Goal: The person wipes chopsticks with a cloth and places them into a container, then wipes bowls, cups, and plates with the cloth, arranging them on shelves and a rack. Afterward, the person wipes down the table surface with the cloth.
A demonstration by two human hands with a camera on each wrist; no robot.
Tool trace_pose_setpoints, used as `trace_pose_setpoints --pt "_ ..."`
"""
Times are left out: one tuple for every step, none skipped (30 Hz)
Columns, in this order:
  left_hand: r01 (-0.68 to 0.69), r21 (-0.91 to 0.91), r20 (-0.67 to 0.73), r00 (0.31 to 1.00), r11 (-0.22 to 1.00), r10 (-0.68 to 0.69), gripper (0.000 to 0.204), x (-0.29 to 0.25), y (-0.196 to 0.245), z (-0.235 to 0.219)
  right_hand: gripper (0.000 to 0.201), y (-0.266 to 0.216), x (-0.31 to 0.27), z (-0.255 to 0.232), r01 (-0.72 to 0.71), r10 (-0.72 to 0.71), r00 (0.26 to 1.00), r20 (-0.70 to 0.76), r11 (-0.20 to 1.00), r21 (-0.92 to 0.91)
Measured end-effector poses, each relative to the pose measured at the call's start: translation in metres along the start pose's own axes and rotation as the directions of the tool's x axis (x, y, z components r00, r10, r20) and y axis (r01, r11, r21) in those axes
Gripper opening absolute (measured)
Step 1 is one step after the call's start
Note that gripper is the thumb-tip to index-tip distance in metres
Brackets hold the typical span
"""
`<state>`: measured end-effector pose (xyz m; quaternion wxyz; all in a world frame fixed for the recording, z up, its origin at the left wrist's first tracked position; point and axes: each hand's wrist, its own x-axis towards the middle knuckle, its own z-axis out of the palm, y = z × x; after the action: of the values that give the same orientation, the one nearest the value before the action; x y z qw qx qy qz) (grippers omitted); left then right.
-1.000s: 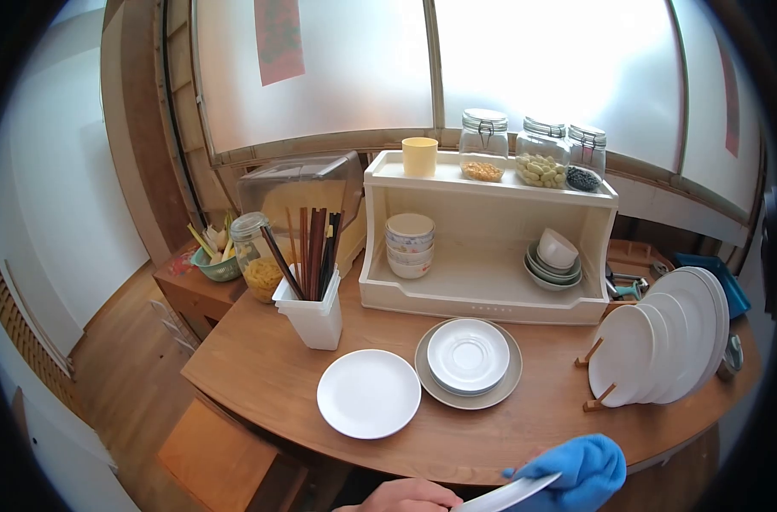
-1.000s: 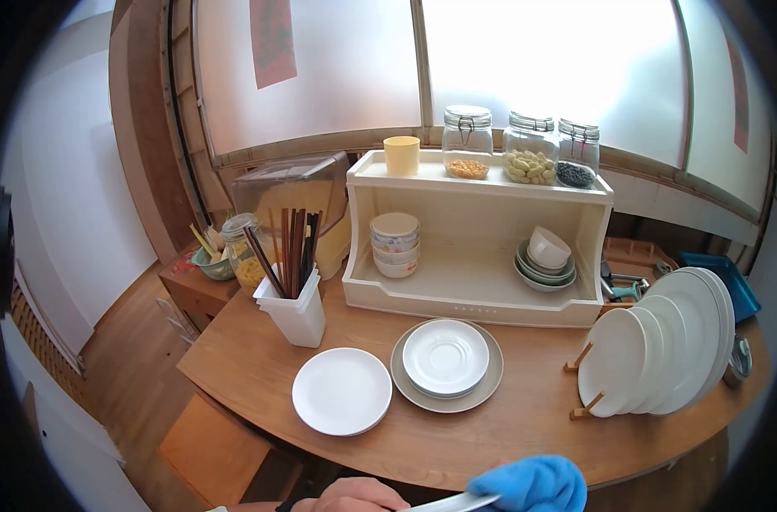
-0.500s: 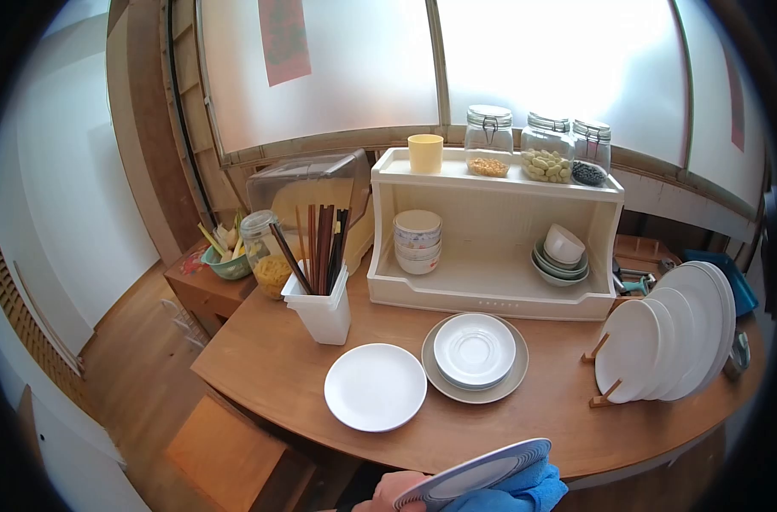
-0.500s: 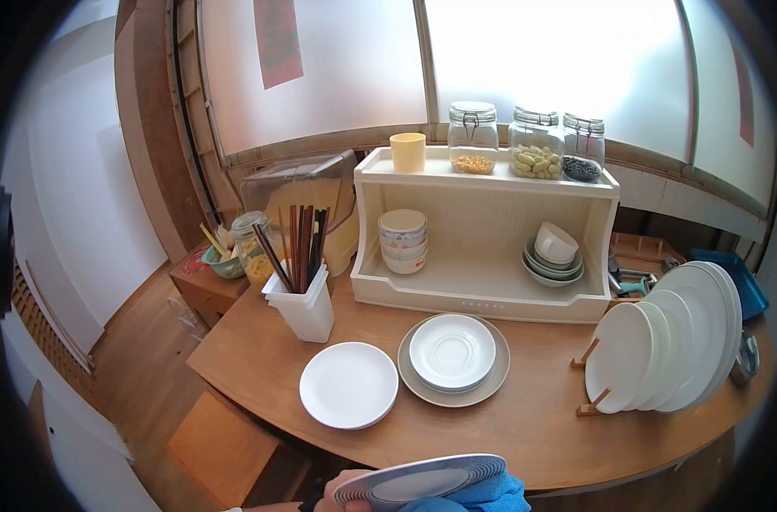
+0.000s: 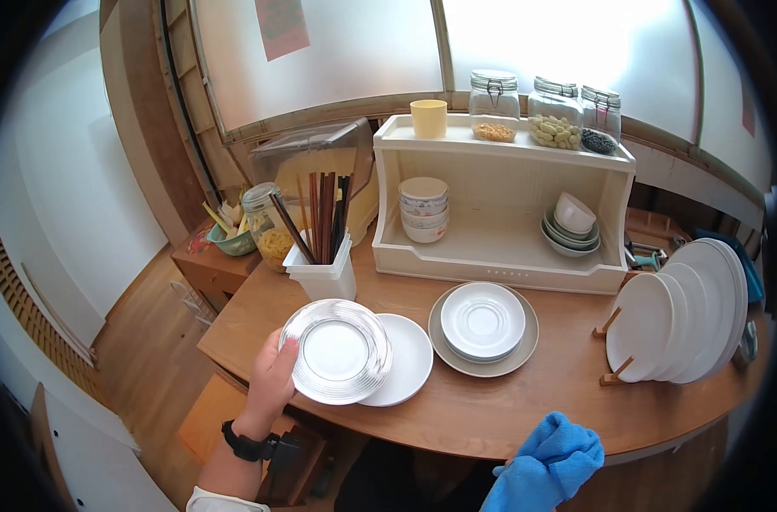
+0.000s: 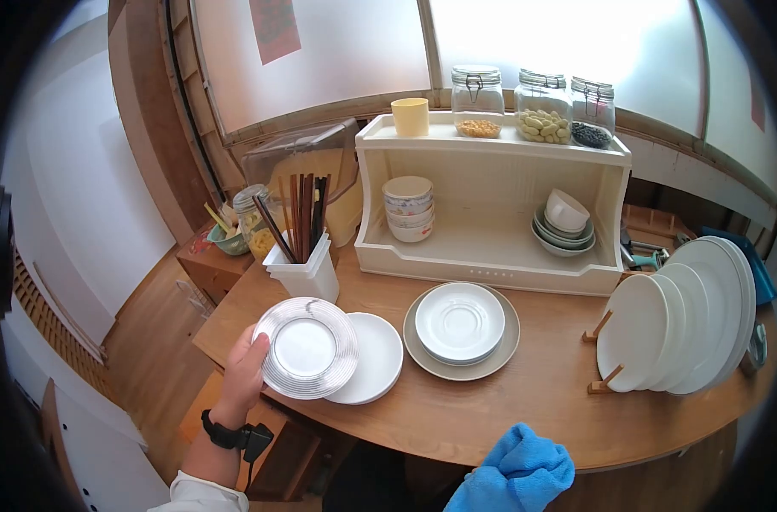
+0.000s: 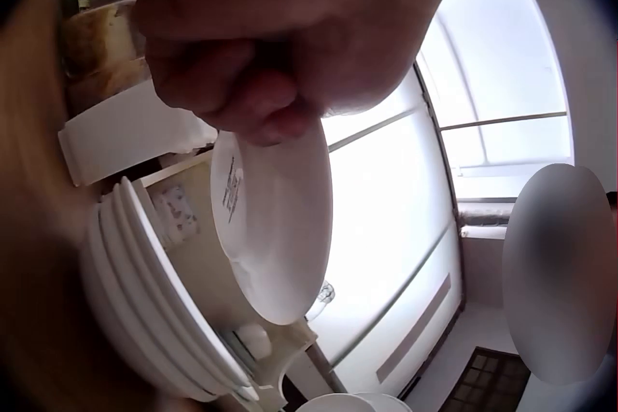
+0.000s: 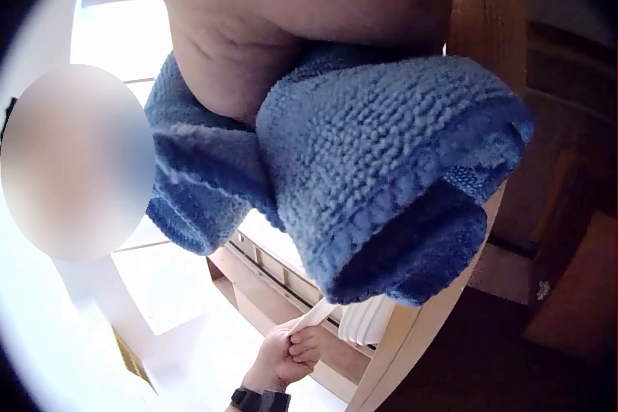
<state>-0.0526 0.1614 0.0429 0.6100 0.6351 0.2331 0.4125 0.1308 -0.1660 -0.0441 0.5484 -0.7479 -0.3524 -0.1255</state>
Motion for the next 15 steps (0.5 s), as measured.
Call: trace_pose_setpoints --pt "0.084 0.004 0.031 0.996 0.996 -0.084 0.036 0.003 -0.002 -0.002 0.027 0.0 -0.001 0.0 0.0 0.0 1.0 0.002 1.0 -0.003" --pt "0.085 0.006 0.033 0.996 0.996 -0.085 0.036 0.004 -0.003 0.0 0.028 0.001 -0.001 -0.001 0.002 -0.002 1.0 0.006 1.0 -0.007" --pt "0.113 0.074 0.025 0.993 0.991 -0.115 0.036 0.005 -0.003 0.003 0.028 0.002 -0.001 -0.001 0.005 -0.005 1.0 0.008 1.0 -0.01" --pt "0.141 0.141 0.016 0.989 0.98 -0.145 0.036 0.007 -0.004 0.007 0.028 0.003 0.0 -0.001 0.008 -0.008 1.0 0.01 1.0 -0.014" --pt "0.142 0.141 0.018 0.989 0.98 -0.146 0.036 0.009 -0.006 0.009 0.028 0.004 0.0 -0.001 0.011 -0.01 1.0 0.013 1.0 -0.019" --pt "0.148 0.145 0.054 0.986 0.978 -0.157 0.036 0.012 -0.008 0.011 0.028 0.005 -0.001 -0.002 0.012 -0.011 1.0 0.016 1.0 -0.024" --pt "0.154 0.149 0.09 0.982 0.977 -0.168 0.036 0.015 -0.009 0.013 0.028 0.006 -0.001 -0.003 0.013 -0.012 1.0 0.019 0.999 -0.03" --pt "0.155 0.15 0.094 0.981 0.977 -0.17 0.036 0.017 -0.011 0.015 0.028 0.007 -0.001 -0.003 0.014 -0.013 1.0 0.02 0.999 -0.035" --pt "0.172 0.143 0.113 0.976 0.975 -0.189 0.036 0.02 -0.013 0.017 0.029 0.008 -0.001 -0.004 0.015 -0.014 1.0 0.021 0.999 -0.041" --pt "0.189 0.138 0.132 0.969 0.972 -0.208 0.036 0.023 -0.015 0.018 0.029 0.009 -0.001 -0.004 0.015 -0.014 1.0 0.02 0.999 -0.046" --pt "0.19 0.14 0.139 0.968 0.972 -0.209 0.036 0.025 -0.017 0.02 0.029 0.011 -0.002 -0.005 0.014 -0.013 1.0 0.02 0.999 -0.052" --pt "0.188 0.173 0.139 0.967 0.967 -0.213 0.036 0.028 -0.018 0.02 0.029 0.012 -0.002 -0.006 0.014 -0.012 1.0 0.021 0.998 -0.058" --pt "0.186 0.207 0.139 0.966 0.961 -0.217 0.035 0.03 -0.02 0.019 0.029 0.013 -0.003 -0.006 0.013 -0.012 1.0 0.021 0.998 -0.062" --pt "0.188 0.21 0.142 0.965 0.96 -0.22 0.035 0.035 -0.025 0.015 0.03 0.015 -0.004 -0.006 0.012 -0.011 1.0 0.024 0.998 -0.066" --pt "0.104 0.291 0.18 0.97 0.951 -0.161 0.034 0.041 -0.033 0.01 0.03 0.016 -0.005 -0.006 0.011 -0.009 1.0 0.027 0.998 -0.07"
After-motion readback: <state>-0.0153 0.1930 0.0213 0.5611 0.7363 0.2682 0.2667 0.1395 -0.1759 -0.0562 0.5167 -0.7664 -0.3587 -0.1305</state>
